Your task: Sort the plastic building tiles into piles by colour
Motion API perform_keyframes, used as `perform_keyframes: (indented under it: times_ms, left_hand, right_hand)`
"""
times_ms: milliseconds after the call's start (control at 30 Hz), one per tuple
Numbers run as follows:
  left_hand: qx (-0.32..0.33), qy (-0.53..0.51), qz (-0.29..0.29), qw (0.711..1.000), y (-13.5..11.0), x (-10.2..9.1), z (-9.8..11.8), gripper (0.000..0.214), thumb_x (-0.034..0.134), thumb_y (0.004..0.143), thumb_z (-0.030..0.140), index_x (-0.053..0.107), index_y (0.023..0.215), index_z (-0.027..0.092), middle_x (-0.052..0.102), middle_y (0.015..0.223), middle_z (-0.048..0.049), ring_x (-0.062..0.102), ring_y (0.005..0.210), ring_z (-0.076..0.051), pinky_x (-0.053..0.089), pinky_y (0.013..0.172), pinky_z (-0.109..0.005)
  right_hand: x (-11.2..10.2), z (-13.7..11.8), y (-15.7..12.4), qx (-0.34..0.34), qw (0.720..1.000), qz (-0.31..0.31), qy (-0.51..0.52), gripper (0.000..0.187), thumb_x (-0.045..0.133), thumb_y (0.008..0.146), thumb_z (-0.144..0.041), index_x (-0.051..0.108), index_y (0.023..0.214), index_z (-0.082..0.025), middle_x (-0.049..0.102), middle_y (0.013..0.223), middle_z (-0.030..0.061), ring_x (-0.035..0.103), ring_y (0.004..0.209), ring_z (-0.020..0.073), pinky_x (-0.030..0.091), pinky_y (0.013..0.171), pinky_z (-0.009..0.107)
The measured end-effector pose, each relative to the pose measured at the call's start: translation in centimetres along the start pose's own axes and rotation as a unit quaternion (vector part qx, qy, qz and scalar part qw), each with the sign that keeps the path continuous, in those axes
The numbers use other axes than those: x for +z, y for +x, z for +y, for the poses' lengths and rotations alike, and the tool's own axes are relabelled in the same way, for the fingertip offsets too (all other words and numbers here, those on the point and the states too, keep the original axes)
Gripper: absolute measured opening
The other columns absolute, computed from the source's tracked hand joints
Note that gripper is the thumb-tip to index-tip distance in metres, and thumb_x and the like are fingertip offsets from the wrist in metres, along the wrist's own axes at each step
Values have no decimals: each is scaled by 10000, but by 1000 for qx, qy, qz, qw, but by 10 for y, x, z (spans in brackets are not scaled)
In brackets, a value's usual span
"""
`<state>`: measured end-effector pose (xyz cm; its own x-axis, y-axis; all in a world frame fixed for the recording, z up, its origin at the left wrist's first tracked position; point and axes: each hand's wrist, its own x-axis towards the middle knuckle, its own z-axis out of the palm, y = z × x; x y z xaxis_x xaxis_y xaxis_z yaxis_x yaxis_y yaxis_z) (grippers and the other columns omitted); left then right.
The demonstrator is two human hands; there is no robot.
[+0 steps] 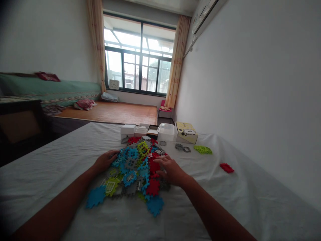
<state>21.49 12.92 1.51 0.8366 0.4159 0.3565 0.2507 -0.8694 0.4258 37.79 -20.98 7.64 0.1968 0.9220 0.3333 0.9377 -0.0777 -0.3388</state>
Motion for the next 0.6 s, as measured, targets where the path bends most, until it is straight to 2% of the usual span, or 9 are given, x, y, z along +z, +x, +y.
perform_keyframes:
  times_ms: [67,133,300,400,500,600]
  left_hand:
    - [3,-1,0,1000,0,0,0,426,347,796,385,600,1083,198,617,1115,-38,565,1011,-191,423,856,-257]
    - [4,-1,0,1000,0,0,0,426,348,795,384,602,1081,197,616,1116,-39,565,1009,-193,421,861,-264]
    - [0,-1,-5,1000,1,-1,1,425,350,793,392,606,1072,200,619,1109,-36,567,1001,-188,417,866,-258]
    - [-4,-5,-5,1000,2,-2,2,419,355,792,402,609,1068,216,622,1108,-27,566,1004,-191,417,866,-262]
    - [-9,-6,-9,1000,2,-3,3,418,362,787,407,615,1060,218,621,1114,-25,569,1002,-197,421,862,-269]
    - [-5,-10,-7,1000,1,-3,2,428,357,785,413,619,1056,208,619,1118,-29,568,1004,-200,421,865,-272]
  right_hand:
    - [13,-11,8,5,1000,0,-18,477,572,767,-266,468,1233,-263,518,1237,58,432,1138,217,342,961,390]
    - [20,-11,13,31,999,3,-28,450,604,736,-220,517,1177,-243,552,1172,71,451,1104,221,352,946,392]
    - [22,-5,10,81,994,75,-4,443,706,598,-160,594,1022,-224,567,1035,59,499,990,209,403,870,352]
    - [19,-4,1,101,988,85,74,251,625,651,-140,626,893,-206,598,910,35,561,809,157,456,735,287]
    - [15,13,-12,144,970,97,170,124,582,702,-213,627,816,-191,641,783,16,590,701,142,468,662,266]
    - [-4,55,-37,209,941,158,212,249,598,700,-341,608,887,-177,675,792,39,619,738,175,474,689,299]
